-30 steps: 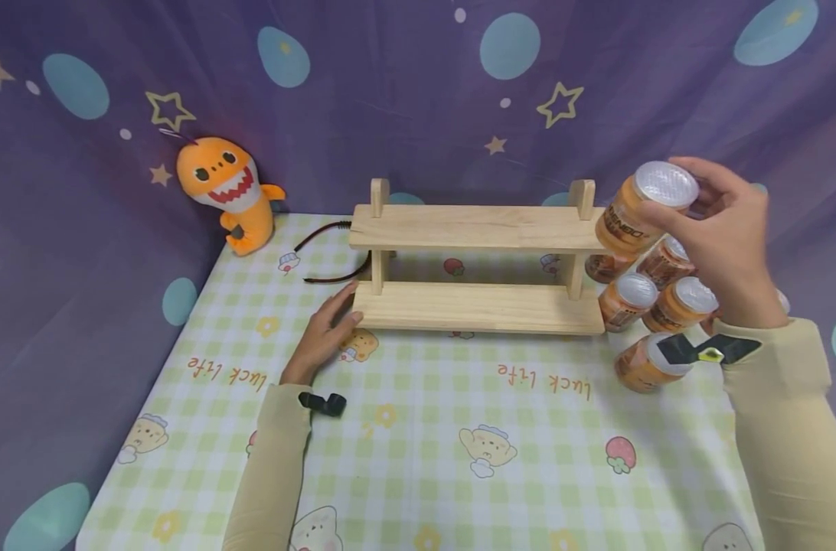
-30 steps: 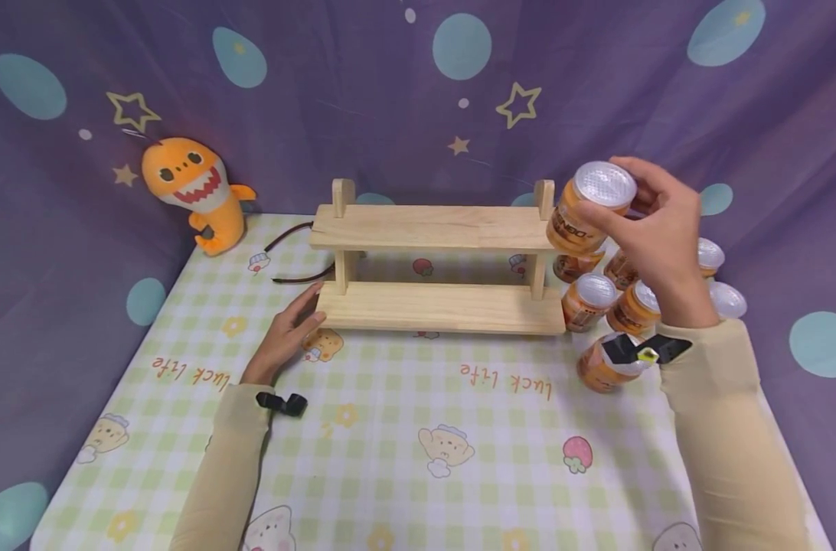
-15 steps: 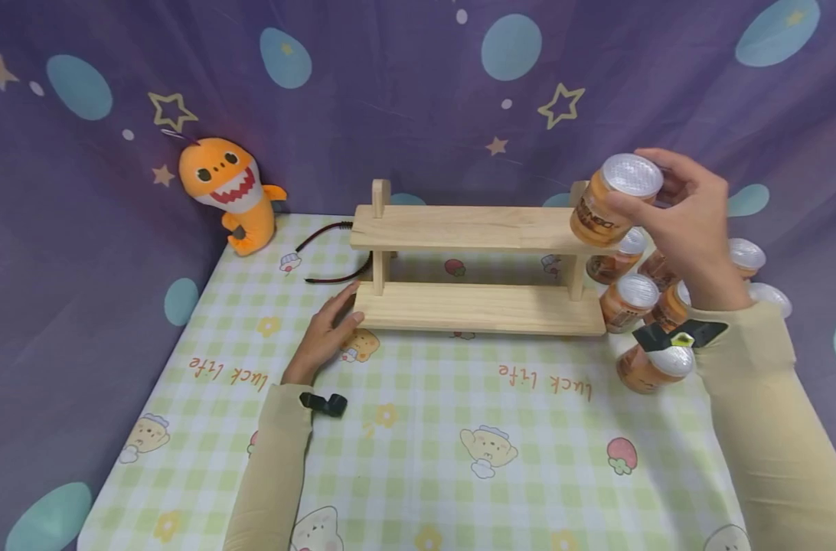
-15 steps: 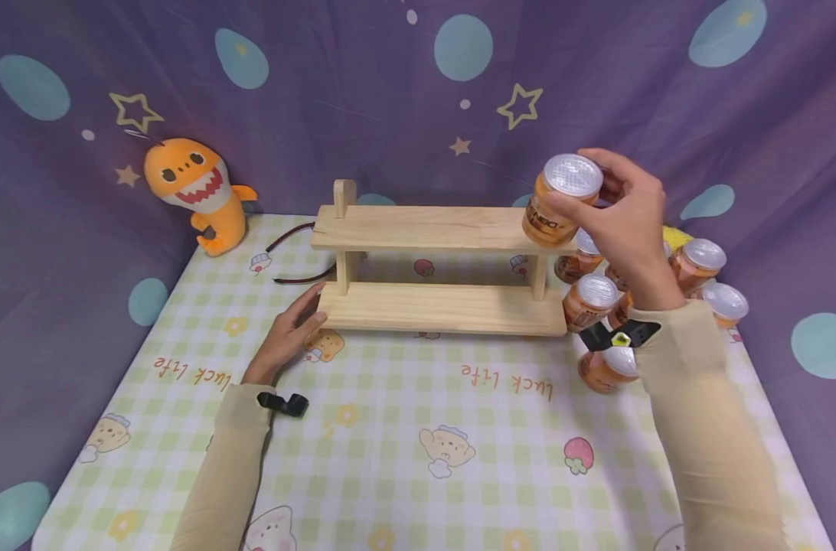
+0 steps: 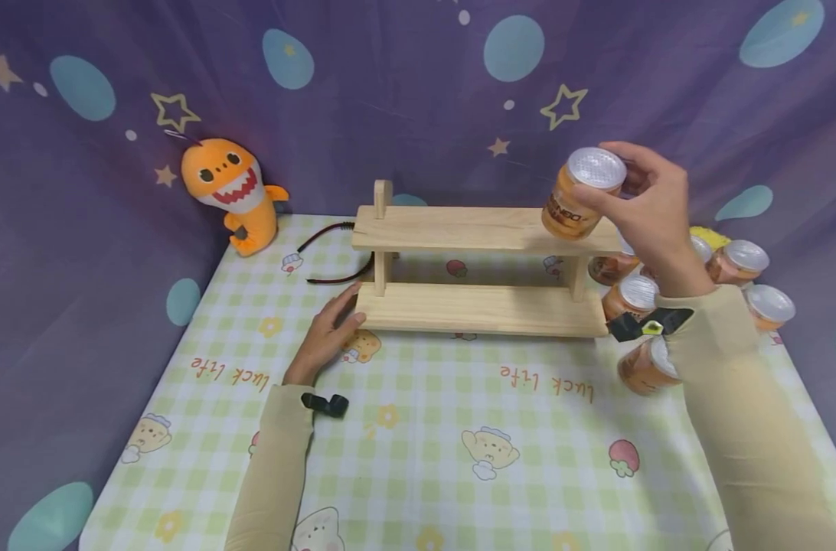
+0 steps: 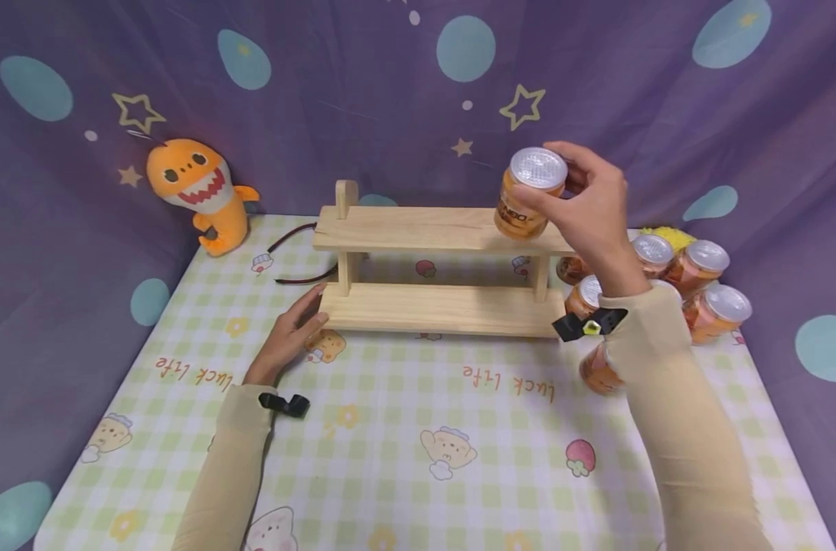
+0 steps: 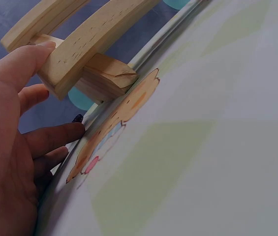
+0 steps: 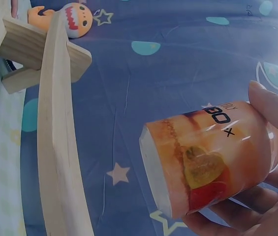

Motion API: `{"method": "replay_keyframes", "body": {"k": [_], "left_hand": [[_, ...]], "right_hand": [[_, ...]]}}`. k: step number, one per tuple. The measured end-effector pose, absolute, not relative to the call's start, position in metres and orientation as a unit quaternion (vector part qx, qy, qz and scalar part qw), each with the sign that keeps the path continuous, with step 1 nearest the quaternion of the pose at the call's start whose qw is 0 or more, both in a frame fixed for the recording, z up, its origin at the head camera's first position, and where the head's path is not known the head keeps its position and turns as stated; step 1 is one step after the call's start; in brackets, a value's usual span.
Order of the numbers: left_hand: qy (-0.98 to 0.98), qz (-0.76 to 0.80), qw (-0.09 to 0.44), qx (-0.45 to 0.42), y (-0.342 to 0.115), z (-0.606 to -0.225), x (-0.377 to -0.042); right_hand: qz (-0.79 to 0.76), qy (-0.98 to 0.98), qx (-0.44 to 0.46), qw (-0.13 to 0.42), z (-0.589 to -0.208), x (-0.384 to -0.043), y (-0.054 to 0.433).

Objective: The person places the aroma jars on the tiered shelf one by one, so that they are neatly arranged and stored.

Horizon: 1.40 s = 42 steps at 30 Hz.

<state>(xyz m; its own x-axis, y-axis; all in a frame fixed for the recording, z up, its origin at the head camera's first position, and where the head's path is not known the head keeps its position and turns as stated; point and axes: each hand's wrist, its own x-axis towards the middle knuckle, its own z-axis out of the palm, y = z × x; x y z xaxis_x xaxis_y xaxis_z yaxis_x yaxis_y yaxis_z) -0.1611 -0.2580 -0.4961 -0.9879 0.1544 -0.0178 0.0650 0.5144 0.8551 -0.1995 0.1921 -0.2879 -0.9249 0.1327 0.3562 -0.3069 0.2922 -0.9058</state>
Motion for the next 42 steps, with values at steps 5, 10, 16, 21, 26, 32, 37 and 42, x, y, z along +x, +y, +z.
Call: {"method": "replay_keyframes", "body": {"k": [5, 10, 16, 21, 26, 32, 37, 42], "left_hand": [[0.872, 0.484, 0.047, 0.059, -0.257, -0.495, -0.161], [0.871, 0.485, 0.047, 0.058, -0.257, -0.495, -0.162], [0.873, 0.482, 0.042, 0.061, -0.257, -0.496, -0.162], [0.874, 0.480, 0.039, 0.062, -0.256, -0.495, -0.161], [0.873, 0.483, 0.037, 0.064, -0.256, -0.495, -0.161], [0.873, 0.482, 0.037, 0.068, -0.256, -0.496, -0.163], [0.873, 0.481, 0.034, 0.070, -0.256, -0.496, -0.163], [0.870, 0.487, 0.034, 0.070, -0.257, -0.496, -0.162]], "right_hand": [[0.584, -0.791, 0.057, 0.173, -0.286, -0.204, 0.182], [0.590, -0.789, 0.062, 0.157, -0.287, -0.207, 0.173], [0.602, -0.781, 0.072, 0.147, -0.287, -0.212, 0.160], [0.607, -0.777, 0.082, 0.143, -0.286, -0.215, 0.153], [0.603, -0.780, 0.087, 0.142, -0.286, -0.217, 0.145], [0.602, -0.781, 0.093, 0.139, -0.285, -0.219, 0.135], [0.594, -0.789, 0.089, 0.128, -0.284, -0.222, 0.128], [0.595, -0.791, 0.089, 0.114, -0.286, -0.226, 0.119]]}}
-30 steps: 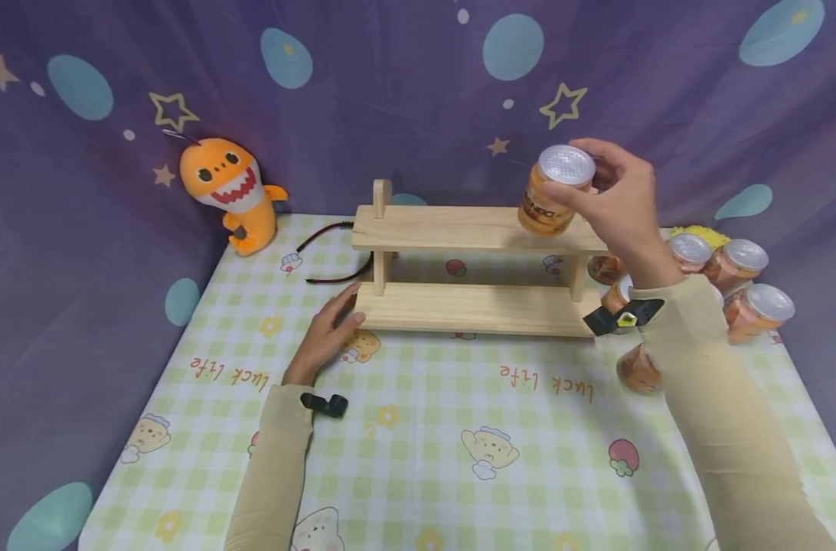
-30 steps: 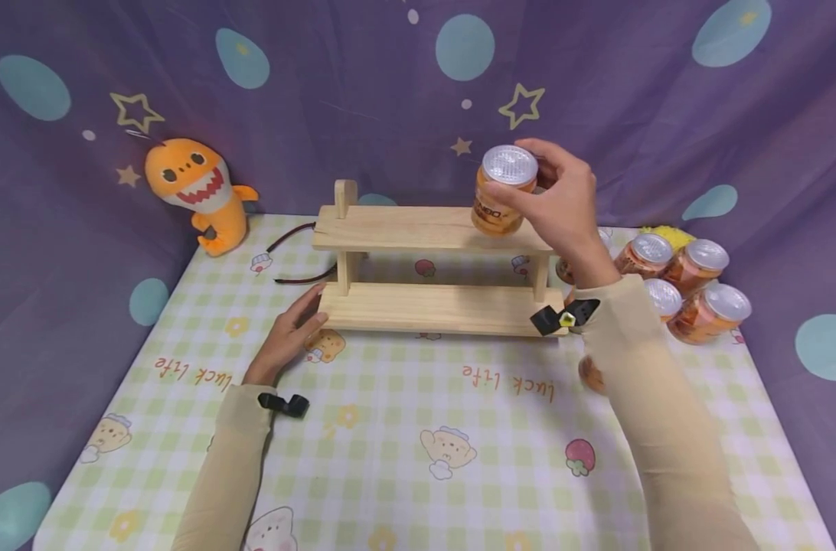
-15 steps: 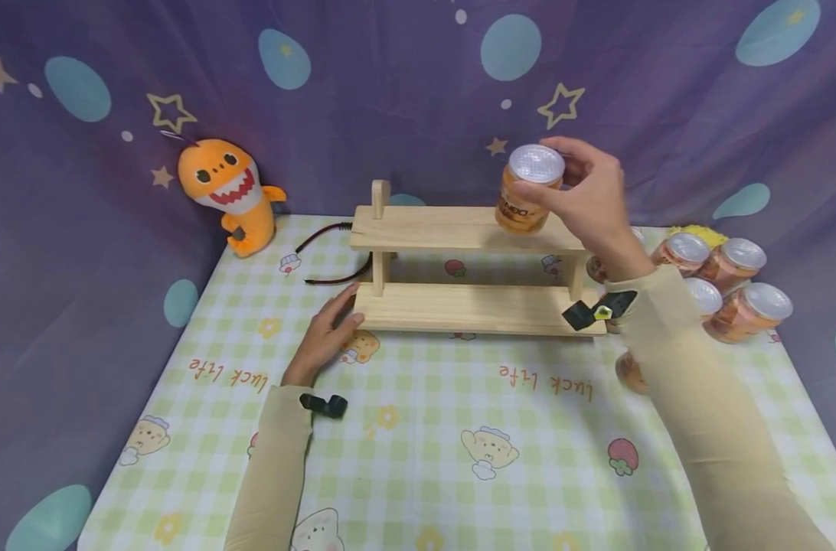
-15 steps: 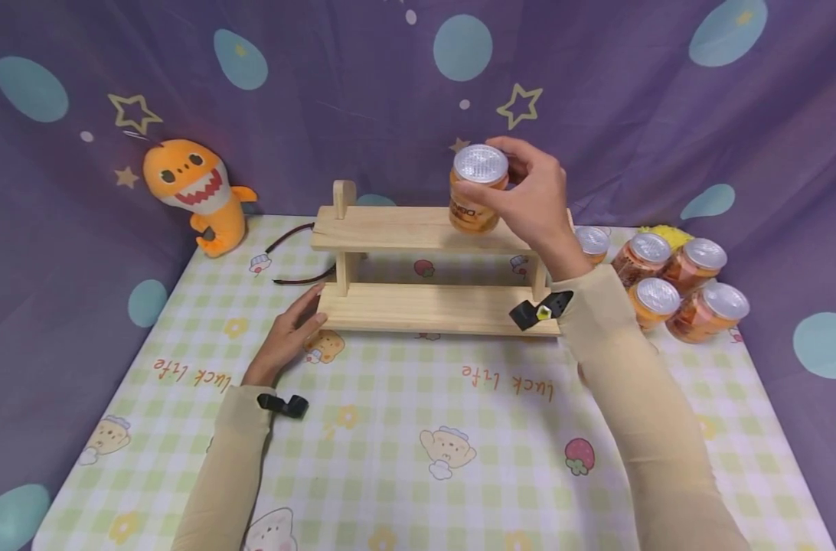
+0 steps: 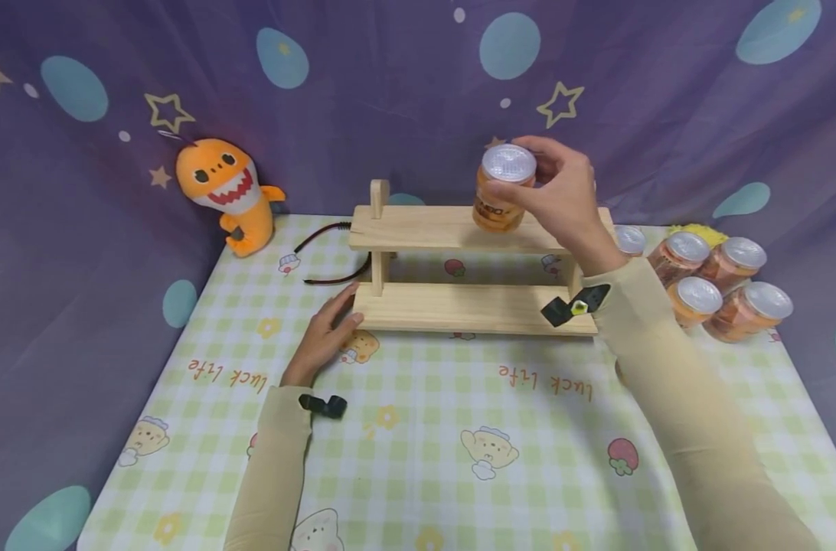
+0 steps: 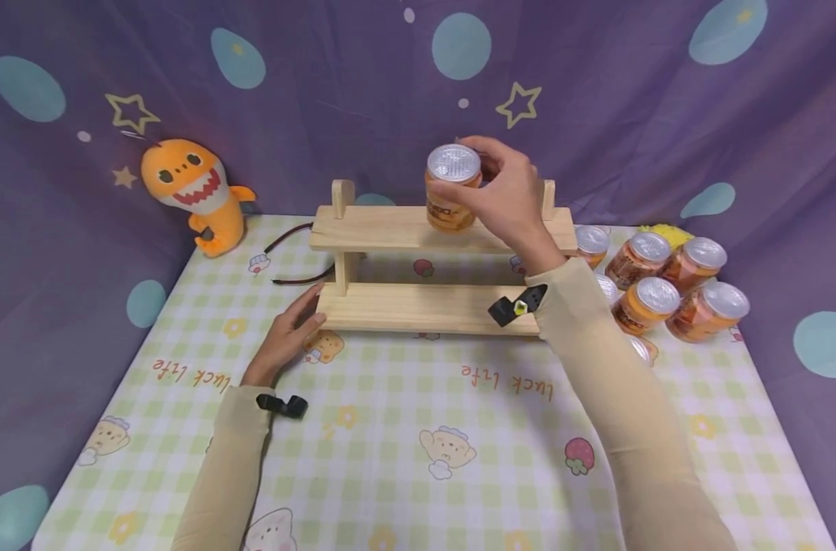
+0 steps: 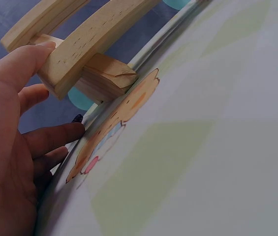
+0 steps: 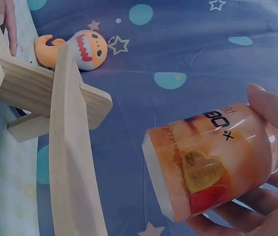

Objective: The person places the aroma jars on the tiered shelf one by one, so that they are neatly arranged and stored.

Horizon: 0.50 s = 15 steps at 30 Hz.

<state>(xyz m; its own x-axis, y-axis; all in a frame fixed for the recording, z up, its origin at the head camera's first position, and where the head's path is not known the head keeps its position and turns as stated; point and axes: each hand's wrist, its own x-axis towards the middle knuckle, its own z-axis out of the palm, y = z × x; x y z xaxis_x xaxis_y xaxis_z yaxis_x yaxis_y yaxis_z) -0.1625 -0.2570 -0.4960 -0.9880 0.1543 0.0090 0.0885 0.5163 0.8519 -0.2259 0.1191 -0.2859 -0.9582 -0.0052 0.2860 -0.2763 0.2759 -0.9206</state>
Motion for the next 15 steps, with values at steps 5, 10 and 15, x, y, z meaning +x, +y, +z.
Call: {"method": "replay_keyframes", "body": {"k": [5, 10, 15], "left_hand": [[0.867, 0.491, 0.033, 0.071, -0.258, -0.495, -0.161], [0.866, 0.493, 0.032, 0.074, -0.258, -0.496, -0.162], [0.866, 0.494, 0.033, 0.072, -0.257, -0.497, -0.162]], "right_hand": [[0.598, -0.790, 0.094, 0.099, -0.286, -0.229, 0.109], [0.594, -0.794, 0.101, 0.082, -0.287, -0.231, 0.101], [0.596, -0.791, 0.112, 0.075, -0.290, -0.235, 0.093]]}}
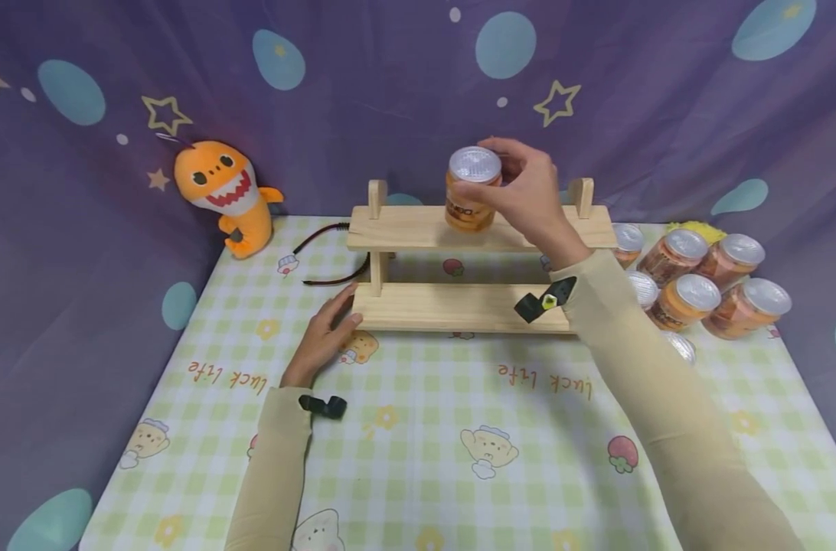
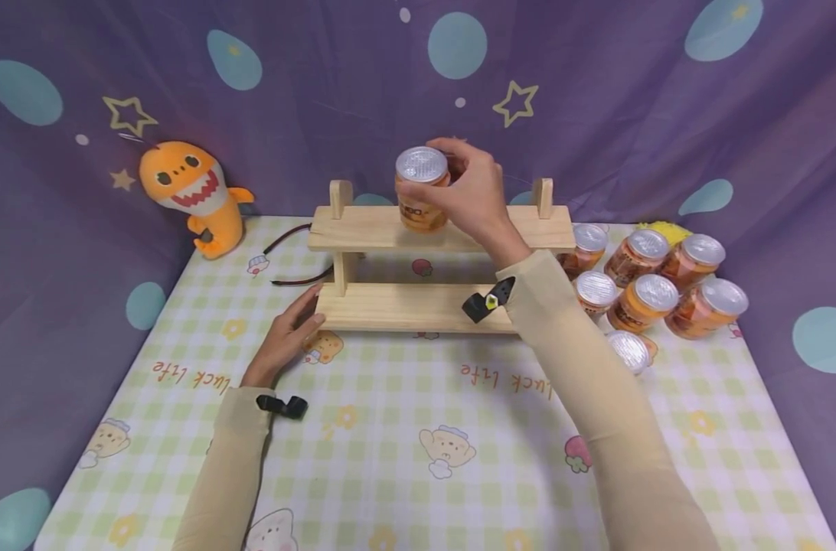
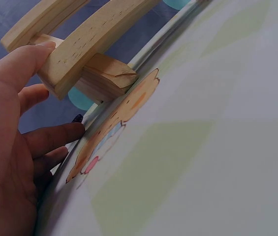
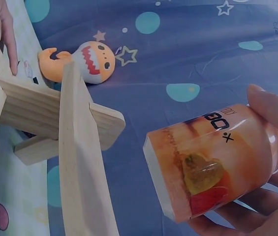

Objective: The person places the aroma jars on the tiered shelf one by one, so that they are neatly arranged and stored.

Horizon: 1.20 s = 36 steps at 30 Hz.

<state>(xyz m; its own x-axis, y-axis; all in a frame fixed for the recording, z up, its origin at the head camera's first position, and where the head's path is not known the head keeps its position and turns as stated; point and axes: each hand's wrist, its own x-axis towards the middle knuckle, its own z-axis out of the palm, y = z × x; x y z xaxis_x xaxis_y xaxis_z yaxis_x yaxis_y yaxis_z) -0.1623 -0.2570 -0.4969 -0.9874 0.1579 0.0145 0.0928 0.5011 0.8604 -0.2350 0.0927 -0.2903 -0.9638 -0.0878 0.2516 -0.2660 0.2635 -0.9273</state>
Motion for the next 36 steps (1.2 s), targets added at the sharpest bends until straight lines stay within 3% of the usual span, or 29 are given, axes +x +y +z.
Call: {"method": "replay_keyframes", "body": {"k": [36], "left_hand": [[0.868, 0.489, 0.037, 0.073, -0.258, -0.498, -0.163]], "right_hand": [[0.629, -0.769, 0.108, 0.026, -0.307, -0.253, 0.037]]}}
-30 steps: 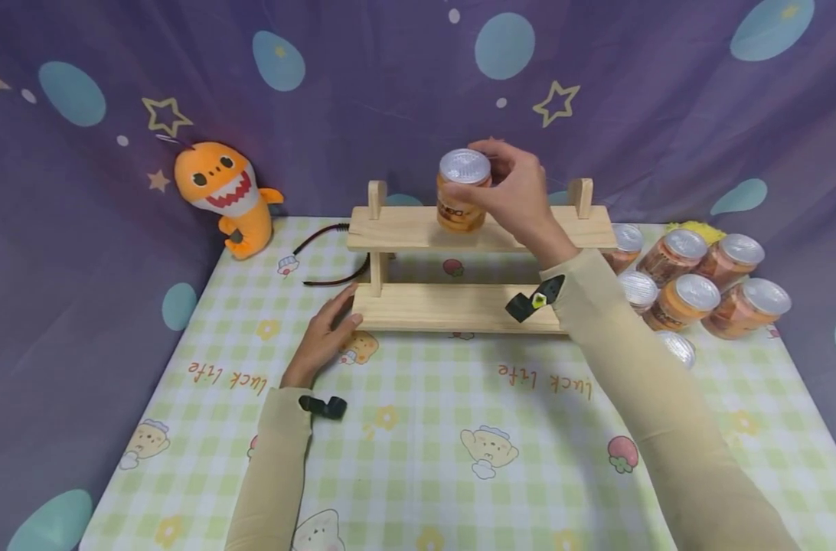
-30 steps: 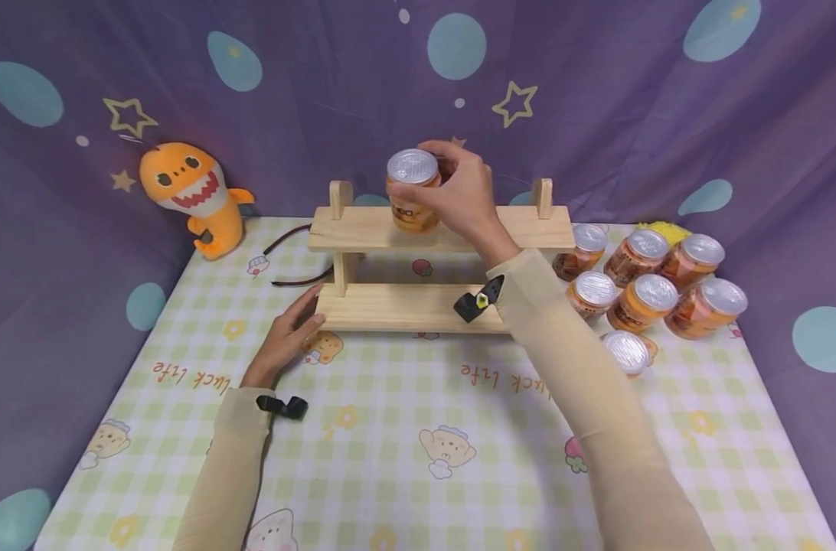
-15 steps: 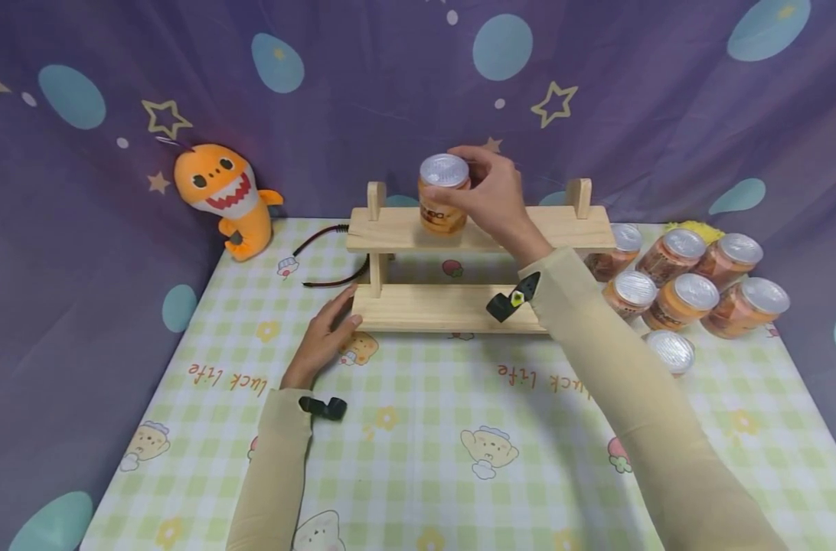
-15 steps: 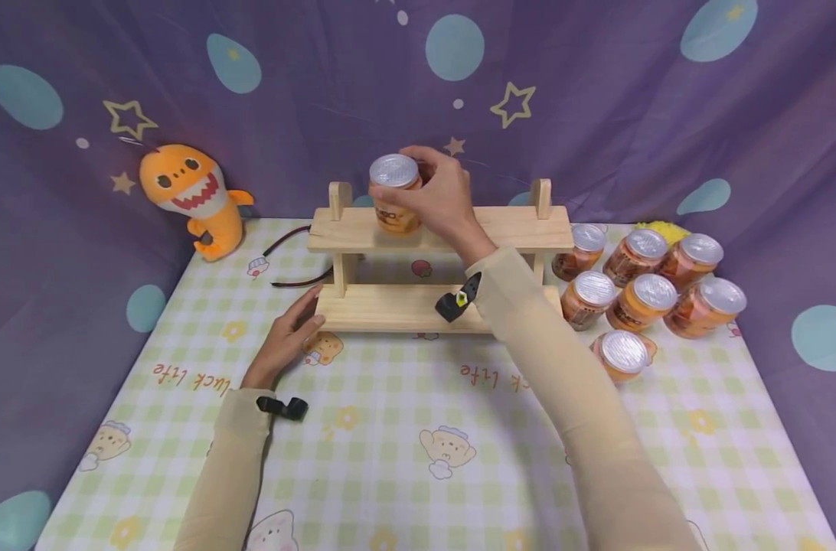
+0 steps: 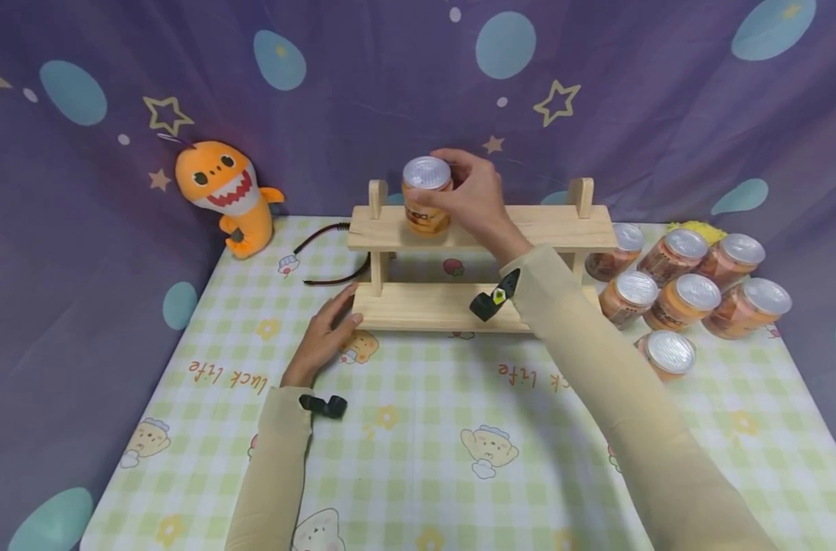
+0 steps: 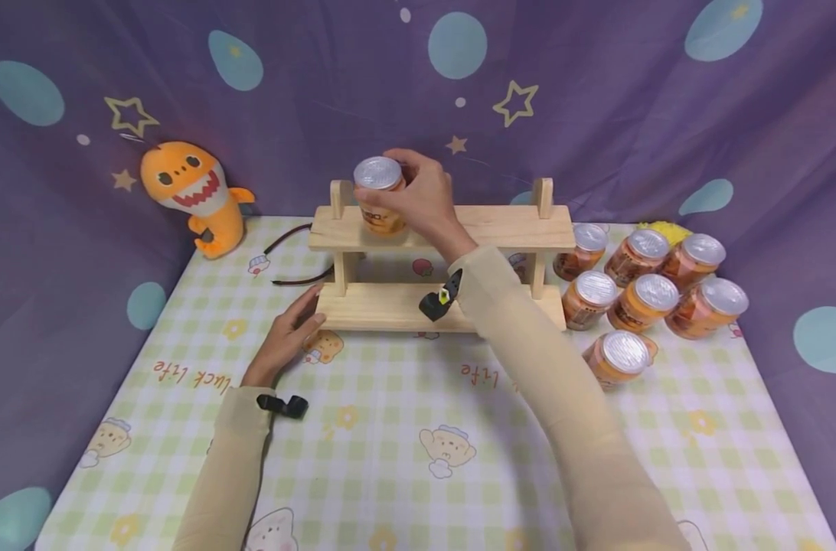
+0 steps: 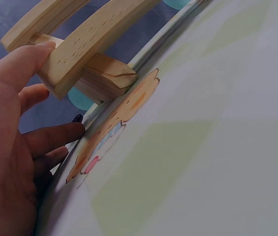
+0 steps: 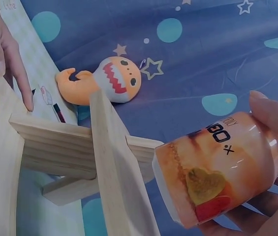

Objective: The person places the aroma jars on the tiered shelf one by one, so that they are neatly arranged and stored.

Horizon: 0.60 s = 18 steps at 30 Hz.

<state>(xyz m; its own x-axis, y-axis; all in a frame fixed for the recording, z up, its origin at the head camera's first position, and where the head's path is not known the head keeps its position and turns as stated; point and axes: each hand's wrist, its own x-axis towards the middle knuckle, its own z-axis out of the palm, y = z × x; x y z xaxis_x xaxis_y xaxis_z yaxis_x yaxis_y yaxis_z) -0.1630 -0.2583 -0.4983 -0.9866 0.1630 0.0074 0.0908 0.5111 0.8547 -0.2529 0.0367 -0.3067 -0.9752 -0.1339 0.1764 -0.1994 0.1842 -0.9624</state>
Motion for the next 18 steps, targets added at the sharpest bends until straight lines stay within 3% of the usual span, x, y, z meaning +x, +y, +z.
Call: {"method": "replay_keyframes", "body": {"k": [18], "left_hand": [[0.865, 0.496, 0.030, 0.076, -0.259, -0.499, -0.163]], "right_hand": [[0.643, -0.759, 0.103, 0.013, -0.312, -0.261, 0.014]]}}
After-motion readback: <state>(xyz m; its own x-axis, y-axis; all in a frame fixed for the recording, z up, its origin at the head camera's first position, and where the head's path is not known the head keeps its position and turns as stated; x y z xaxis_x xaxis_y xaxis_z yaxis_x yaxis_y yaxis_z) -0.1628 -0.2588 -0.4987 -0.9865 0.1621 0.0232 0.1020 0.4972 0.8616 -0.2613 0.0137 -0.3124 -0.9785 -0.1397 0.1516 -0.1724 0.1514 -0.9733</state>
